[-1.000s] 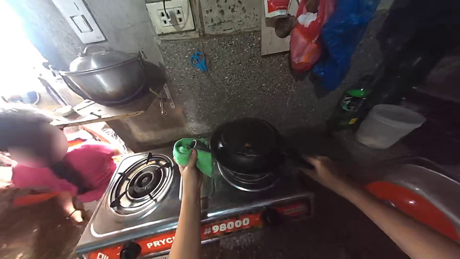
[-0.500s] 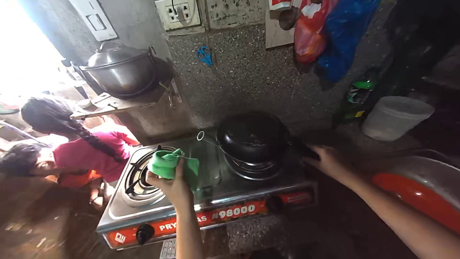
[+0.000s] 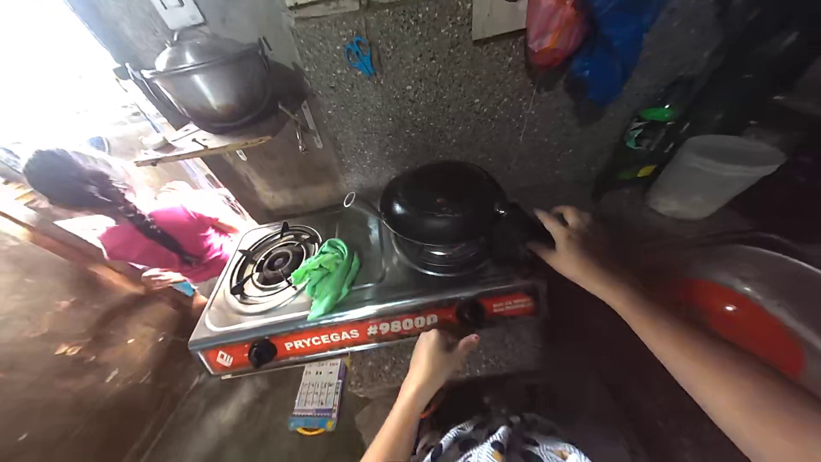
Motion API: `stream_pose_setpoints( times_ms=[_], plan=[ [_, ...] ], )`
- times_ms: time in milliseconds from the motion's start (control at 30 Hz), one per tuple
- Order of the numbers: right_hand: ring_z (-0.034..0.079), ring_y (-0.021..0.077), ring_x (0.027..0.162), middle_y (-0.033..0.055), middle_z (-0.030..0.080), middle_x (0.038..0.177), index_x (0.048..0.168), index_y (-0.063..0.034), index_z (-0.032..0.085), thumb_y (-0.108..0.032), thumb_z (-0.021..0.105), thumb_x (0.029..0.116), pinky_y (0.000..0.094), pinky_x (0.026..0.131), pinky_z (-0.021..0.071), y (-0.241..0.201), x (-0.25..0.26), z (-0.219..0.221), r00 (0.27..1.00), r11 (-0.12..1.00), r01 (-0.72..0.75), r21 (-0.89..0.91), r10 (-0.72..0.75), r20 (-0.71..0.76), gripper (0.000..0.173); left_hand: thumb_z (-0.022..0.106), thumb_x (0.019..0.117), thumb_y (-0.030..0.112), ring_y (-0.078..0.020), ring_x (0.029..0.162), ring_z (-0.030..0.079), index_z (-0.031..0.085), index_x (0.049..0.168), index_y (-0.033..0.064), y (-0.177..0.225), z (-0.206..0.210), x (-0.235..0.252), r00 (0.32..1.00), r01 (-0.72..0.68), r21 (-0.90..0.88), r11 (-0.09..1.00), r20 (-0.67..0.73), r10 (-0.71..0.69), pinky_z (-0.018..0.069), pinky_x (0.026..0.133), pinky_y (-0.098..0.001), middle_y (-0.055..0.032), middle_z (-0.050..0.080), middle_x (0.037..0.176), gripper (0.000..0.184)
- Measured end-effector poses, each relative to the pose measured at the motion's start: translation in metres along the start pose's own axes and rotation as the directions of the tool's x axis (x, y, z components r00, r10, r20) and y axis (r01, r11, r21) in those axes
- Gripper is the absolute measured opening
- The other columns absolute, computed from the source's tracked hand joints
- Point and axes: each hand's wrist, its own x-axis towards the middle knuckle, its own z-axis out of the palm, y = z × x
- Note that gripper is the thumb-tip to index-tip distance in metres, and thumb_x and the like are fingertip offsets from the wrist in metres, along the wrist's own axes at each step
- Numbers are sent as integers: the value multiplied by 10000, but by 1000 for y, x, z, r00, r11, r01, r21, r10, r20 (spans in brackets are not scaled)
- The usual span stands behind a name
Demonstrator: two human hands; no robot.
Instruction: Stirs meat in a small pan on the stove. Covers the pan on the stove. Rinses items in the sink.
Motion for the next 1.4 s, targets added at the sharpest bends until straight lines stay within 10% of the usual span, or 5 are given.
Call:
stream_pose_setpoints(
  times_ms=[200,467,633,1167,1400],
  plan=[
    [569,530,1180,295,584,1325,1334,-48,660,-255,798,895,713,913,447,-2,-12,4,992,996,84,34,-80,-93,504,545,1068,341,-113,640,682,704,947,-13,22,38,21,979,62,-444,894,-148,-142,587,644,-290,-48,715,769,407],
    [582,494,1166,264,608,1307,1285,-23,693,-230,774,923,661,947,461,-7,-30,-7,984,987,99,130,-77,-163,424,576,1032,397,-229,836,742,739,896,38,31,40,33,923,213,-122,969,-301,-241,575,842,-500,-81,762,867,417],
    [603,468,1120,238,650,1208,1156,-21,743,-181,744,920,635,910,491,6,-41,-6,923,978,138,159,-69,-378,285,578,1037,339,-208,781,730,730,868,21,36,44,35,908,221,-91,971,-345,-239,575,812,-452,-81,752,829,391],
    [631,392,1073,170,685,1121,1077,-37,766,-209,655,967,600,925,479,26,-73,-22,910,972,112,208,-17,-413,232,614,1020,300,-188,733,736,722,878,7,40,47,34,901,206,-67,976,-376,-216,603,774,-418,-82,747,800,343],
    [675,280,1089,105,712,1125,1067,-94,787,-239,662,959,485,955,558,9,-121,-38,933,959,79,271,24,-359,220,616,961,565,-454,1031,690,752,1119,31,45,41,-27,965,127,468,874,-264,1,501,913,-673,-237,734,1020,573]
  ],
)
